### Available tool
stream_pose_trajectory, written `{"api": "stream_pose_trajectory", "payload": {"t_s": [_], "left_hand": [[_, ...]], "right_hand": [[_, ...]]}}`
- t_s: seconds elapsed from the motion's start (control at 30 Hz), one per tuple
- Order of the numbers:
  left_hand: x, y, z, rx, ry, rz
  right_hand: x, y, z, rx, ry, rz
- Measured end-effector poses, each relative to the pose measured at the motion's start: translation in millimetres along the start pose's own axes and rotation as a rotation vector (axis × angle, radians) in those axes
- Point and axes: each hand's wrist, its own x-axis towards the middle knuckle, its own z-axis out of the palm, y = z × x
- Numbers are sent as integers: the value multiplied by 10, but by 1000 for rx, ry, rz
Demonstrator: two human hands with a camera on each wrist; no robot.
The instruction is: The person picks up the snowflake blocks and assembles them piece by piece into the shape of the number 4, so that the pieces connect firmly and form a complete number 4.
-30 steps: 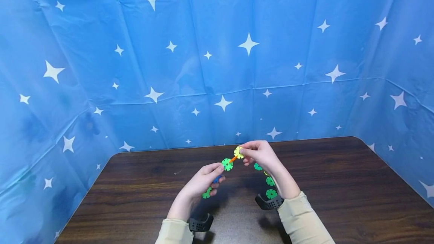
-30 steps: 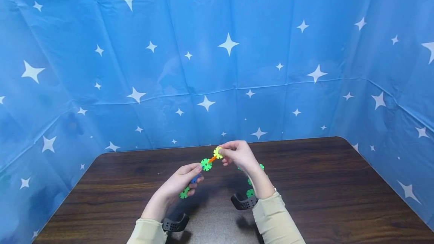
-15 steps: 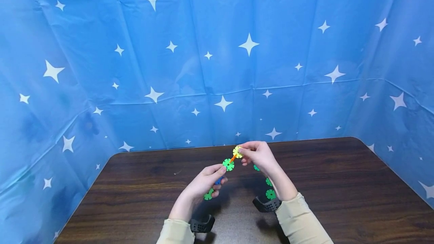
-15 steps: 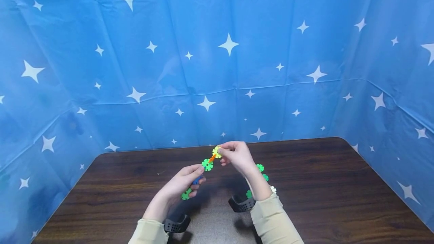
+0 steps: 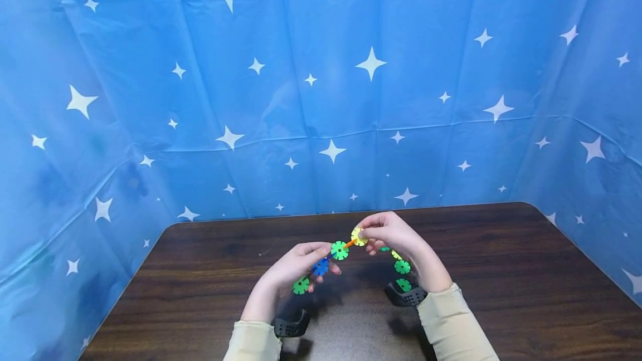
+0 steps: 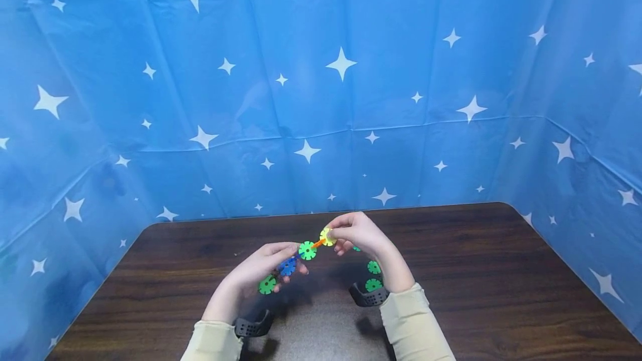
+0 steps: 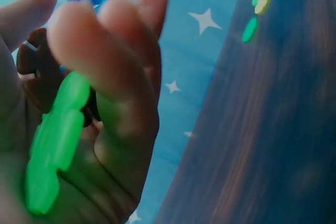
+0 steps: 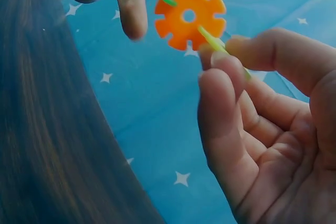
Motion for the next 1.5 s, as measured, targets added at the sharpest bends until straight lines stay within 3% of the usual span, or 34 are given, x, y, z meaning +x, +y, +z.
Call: {"api": "stream_pose_trajectory", "payload": {"t_s": [0.27,0.5,0.63,0.77,0.93,1.1,1.5], "left_hand": [[-47,17,-99,-59,36,-18],[-82,32,-168,-158,234,25],[-76,26,-179,-268,380,106],[-23,25,-137,-294,487,177],[118,50,4,-276,472,199],[274,94,132,-267,458,213],[390,292,249,-448,540,328]], "right_hand": [[-6,73,-46,127,-79,51],[5,112,-63,244,-23,114],[15,102,-68,313,40,126],[14,73,-62,404,140,119],[5,33,-1,499,228,95],[33,7,143,472,236,79],[82,-14,459,415,185,74]]}}
